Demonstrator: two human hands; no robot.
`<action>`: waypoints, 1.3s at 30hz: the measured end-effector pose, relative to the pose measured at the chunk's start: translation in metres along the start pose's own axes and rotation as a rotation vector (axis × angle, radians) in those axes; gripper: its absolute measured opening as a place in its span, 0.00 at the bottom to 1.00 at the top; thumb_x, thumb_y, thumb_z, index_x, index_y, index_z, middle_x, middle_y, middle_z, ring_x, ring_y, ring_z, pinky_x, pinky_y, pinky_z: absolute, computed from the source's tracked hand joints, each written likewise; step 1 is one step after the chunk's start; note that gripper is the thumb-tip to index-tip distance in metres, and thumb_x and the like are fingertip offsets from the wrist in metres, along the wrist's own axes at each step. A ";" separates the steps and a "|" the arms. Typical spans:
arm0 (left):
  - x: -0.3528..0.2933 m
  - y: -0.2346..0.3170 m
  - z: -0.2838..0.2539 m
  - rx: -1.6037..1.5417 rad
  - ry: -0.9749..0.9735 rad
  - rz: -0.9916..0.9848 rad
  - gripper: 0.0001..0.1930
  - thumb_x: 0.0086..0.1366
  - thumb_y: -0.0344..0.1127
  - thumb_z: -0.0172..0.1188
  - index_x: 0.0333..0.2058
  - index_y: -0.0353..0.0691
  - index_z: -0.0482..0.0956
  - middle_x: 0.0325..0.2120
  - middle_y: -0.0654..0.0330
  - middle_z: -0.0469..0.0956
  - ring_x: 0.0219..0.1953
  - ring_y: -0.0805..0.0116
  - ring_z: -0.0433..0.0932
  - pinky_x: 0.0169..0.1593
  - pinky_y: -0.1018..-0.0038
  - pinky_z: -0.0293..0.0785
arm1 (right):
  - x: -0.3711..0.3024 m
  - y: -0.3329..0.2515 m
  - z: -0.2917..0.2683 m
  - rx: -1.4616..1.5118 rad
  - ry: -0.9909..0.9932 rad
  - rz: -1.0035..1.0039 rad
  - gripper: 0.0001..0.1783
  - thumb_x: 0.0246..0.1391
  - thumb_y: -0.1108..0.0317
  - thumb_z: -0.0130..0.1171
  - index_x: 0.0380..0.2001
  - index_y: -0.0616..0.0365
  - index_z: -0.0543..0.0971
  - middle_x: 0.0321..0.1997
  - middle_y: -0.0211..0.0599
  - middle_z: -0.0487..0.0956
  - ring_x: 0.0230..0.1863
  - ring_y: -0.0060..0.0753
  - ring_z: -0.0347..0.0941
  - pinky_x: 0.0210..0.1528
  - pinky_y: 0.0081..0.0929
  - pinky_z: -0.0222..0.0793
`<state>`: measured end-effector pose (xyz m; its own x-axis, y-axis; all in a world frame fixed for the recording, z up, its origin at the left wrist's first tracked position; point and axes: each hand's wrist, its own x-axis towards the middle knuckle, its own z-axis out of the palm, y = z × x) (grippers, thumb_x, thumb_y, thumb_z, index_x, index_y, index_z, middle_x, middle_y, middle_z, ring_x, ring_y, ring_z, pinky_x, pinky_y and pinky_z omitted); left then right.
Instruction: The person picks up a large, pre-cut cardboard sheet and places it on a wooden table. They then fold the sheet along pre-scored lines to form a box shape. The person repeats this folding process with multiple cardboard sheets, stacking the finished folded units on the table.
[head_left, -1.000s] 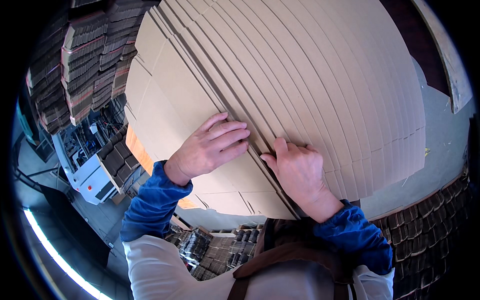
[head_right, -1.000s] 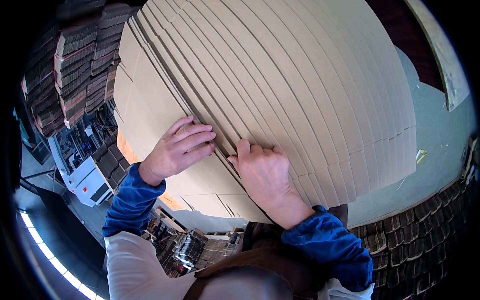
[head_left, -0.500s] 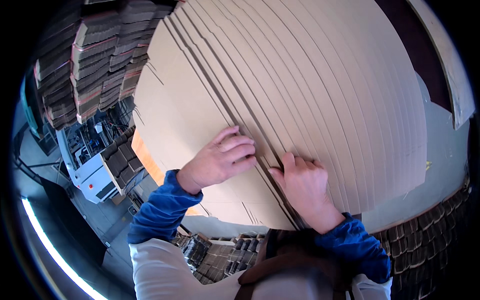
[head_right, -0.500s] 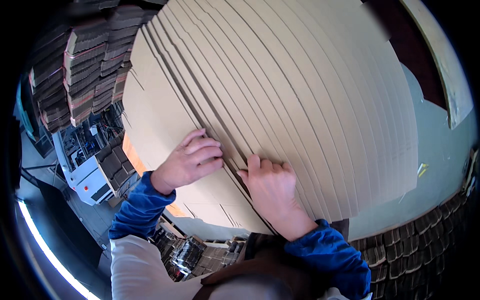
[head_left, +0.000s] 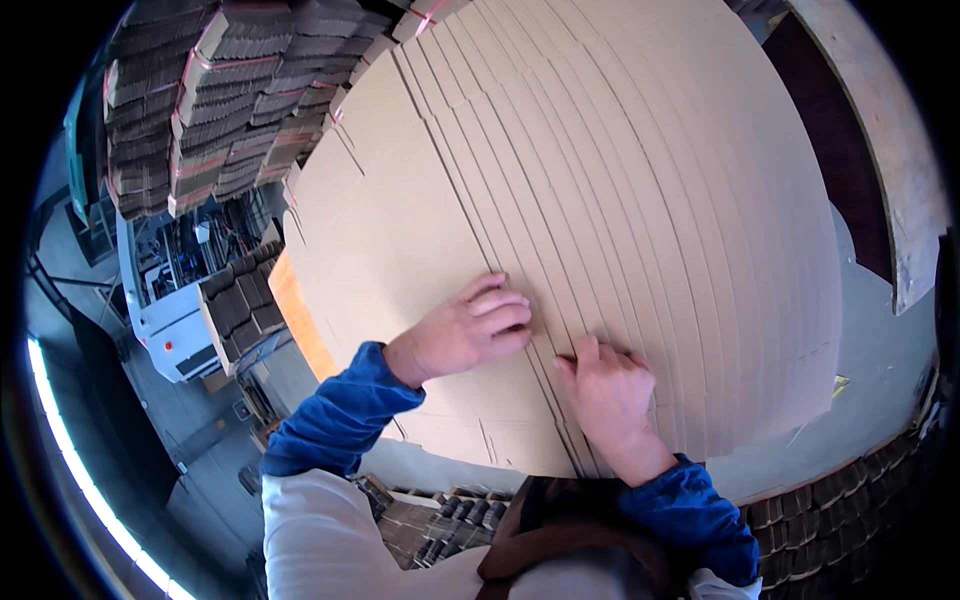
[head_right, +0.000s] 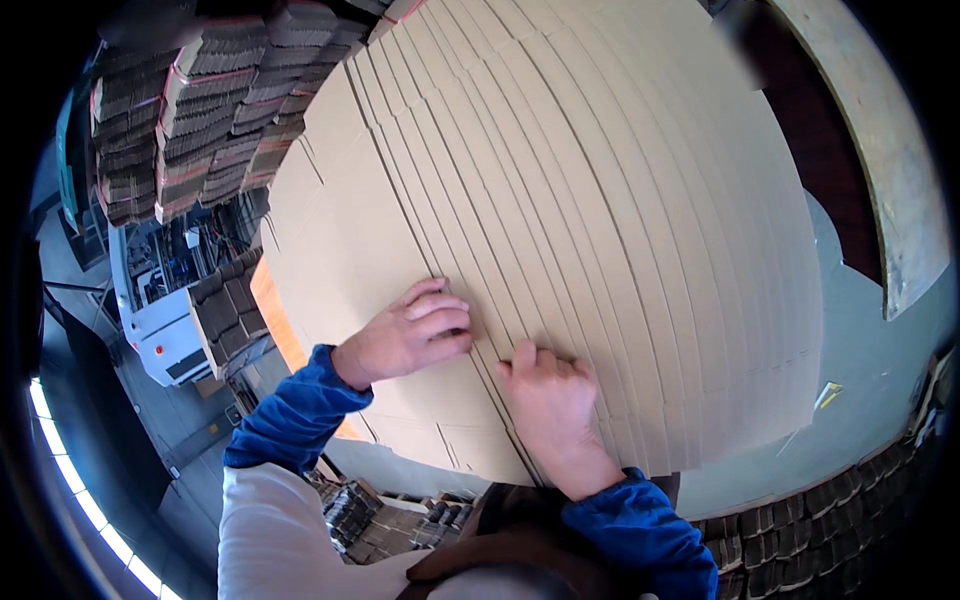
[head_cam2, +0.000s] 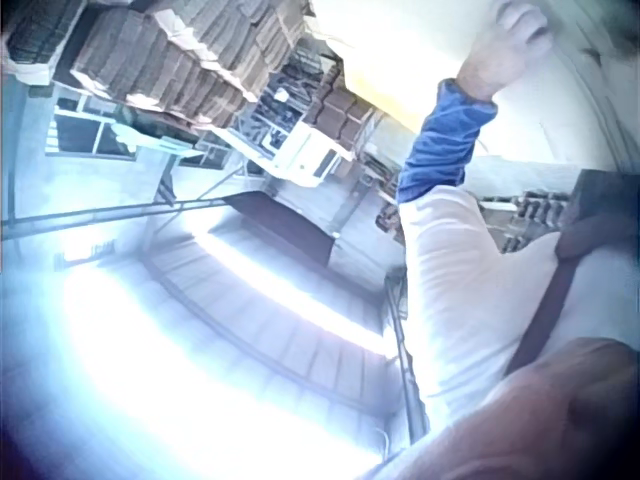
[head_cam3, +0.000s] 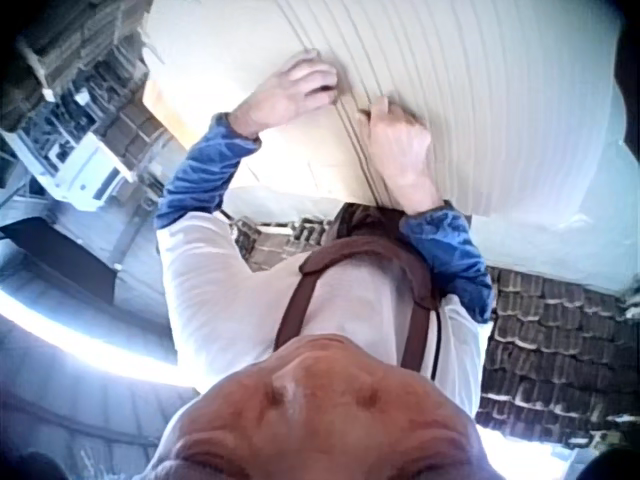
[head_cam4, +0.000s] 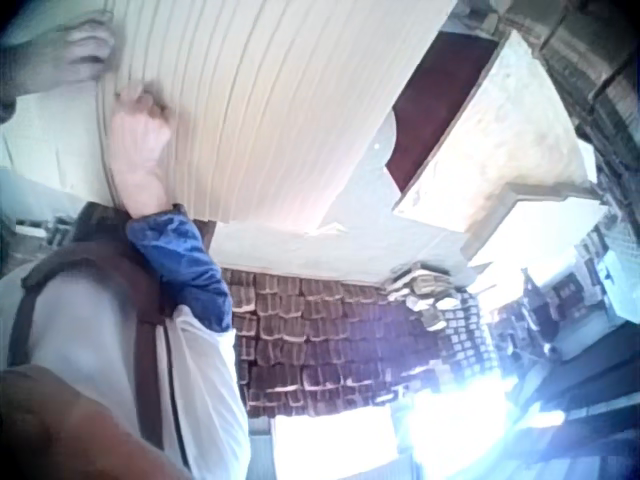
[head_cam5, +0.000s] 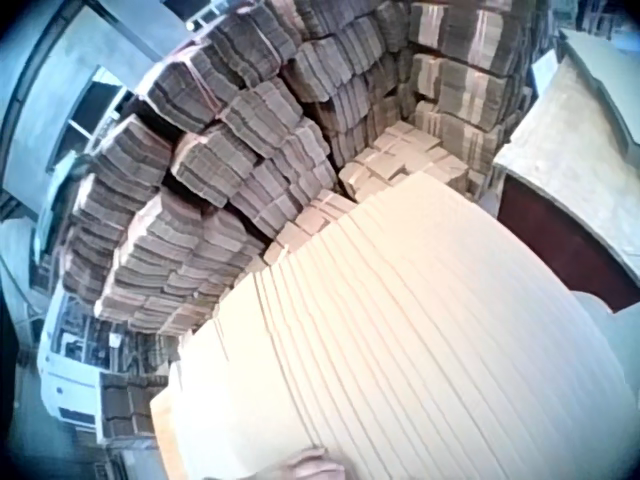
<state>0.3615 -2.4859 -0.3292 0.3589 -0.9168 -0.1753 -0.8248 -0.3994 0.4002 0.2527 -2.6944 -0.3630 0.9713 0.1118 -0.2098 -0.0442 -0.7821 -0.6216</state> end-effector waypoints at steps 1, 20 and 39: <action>0.000 -0.001 0.002 0.009 0.021 0.002 0.10 0.53 0.38 0.66 0.35 0.47 0.78 0.40 0.63 0.72 0.52 0.66 0.70 0.65 0.57 0.62 | -0.002 -0.004 -0.001 0.000 -0.018 -0.024 0.19 0.44 0.54 0.70 0.27 0.51 0.70 0.18 0.31 0.75 0.19 0.37 0.75 0.26 0.36 0.68; -0.020 0.005 0.011 -0.040 0.076 -0.112 0.12 0.58 0.43 0.64 0.37 0.47 0.76 0.41 0.64 0.71 0.52 0.67 0.70 0.66 0.55 0.59 | -0.007 -0.007 0.007 -0.058 -0.094 -0.068 0.19 0.44 0.54 0.69 0.26 0.51 0.71 0.18 0.33 0.77 0.20 0.39 0.76 0.27 0.36 0.70; -0.043 0.020 0.039 -0.009 0.143 -0.323 0.27 0.62 0.51 0.61 0.59 0.54 0.71 0.65 0.63 0.62 0.68 0.61 0.57 0.69 0.50 0.50 | 0.150 -0.013 -0.062 -0.173 0.173 -0.502 0.34 0.51 0.51 0.65 0.57 0.60 0.70 0.65 0.50 0.64 0.69 0.50 0.54 0.65 0.55 0.53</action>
<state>0.3125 -2.4546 -0.3482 0.6586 -0.7339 -0.1665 -0.6551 -0.6680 0.3530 0.4133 -2.7055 -0.3399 0.8879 0.4062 0.2160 0.4590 -0.7495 -0.4770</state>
